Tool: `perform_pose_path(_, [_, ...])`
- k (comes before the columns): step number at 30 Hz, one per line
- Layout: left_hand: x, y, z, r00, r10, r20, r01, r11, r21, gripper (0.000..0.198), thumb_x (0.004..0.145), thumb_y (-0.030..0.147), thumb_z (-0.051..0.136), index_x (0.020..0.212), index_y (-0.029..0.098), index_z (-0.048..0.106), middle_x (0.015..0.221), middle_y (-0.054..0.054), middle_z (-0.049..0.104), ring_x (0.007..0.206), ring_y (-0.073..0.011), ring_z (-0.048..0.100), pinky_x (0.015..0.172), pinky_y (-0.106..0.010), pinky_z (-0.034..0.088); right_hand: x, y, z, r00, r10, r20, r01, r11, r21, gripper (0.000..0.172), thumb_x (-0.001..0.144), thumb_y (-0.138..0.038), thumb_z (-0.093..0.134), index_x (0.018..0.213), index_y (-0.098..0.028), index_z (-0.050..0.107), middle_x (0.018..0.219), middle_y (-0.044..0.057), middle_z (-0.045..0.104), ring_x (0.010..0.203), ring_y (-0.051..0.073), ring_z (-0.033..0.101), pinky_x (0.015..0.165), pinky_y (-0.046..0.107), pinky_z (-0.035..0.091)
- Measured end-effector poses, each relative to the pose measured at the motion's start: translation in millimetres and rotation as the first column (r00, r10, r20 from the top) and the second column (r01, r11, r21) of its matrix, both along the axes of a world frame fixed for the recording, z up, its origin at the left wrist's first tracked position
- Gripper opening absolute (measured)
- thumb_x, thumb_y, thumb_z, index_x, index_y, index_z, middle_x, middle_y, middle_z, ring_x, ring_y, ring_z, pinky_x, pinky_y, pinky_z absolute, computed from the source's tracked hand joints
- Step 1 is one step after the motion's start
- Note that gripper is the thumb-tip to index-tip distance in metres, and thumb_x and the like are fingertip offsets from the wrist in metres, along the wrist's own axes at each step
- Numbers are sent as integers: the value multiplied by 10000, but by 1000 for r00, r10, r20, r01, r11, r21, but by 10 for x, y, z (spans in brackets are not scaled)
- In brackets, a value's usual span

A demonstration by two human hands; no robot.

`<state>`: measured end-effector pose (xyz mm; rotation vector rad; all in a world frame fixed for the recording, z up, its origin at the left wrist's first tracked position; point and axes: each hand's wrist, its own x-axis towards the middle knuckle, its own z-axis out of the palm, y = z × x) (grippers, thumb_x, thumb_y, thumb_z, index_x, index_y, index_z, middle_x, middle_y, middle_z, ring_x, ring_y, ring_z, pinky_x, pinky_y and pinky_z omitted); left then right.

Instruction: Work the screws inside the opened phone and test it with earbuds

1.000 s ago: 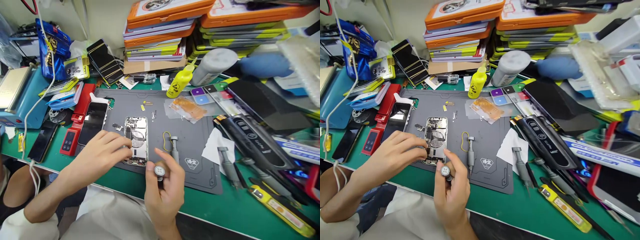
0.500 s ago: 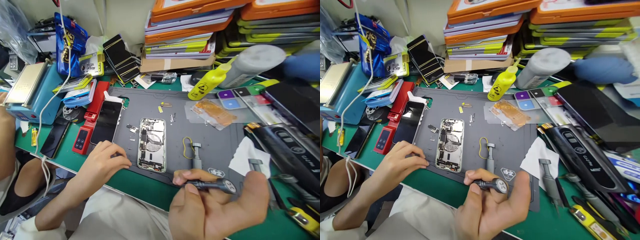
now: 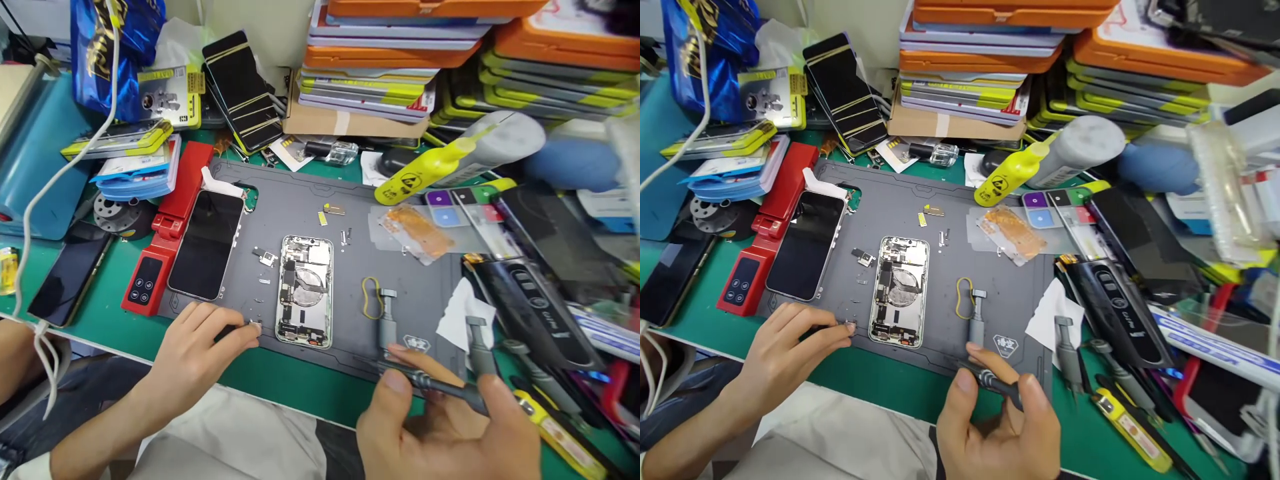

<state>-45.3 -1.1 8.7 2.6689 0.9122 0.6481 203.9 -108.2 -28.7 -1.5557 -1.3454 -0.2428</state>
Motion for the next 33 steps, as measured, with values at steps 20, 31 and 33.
perform_pose_path(20, [18,57,-93,999,3,54,-1,999,-51,186,1026,124,741,1202,185,735,1046,-10,740,892,-172,579,816,-342,458,-544,414,36,981,181,-67,-182,983,-4,802,971,40,647,1678,-210,362,1171,96,688,925,182,774,793,410,740])
perform_pose_path(31, [29,75,-123,998,-20,57,22,999,-34,155,1053,198,724,1206,202,695,1067,-11,737,887,-186,579,823,-354,441,-540,378,59,971,231,66,-228,972,-51,818,952,63,670,1644,-277,395,1246,95,757,1013,185,795,822,375,735])
perform_pose_path(33, [35,63,-134,998,-13,62,14,999,-30,138,1054,243,734,1176,199,685,1058,-10,735,882,-187,581,826,-355,442,-530,369,72,967,247,67,-243,968,-63,914,890,98,732,1650,-292,405,1268,88,755,1046,180,795,829,357,732])
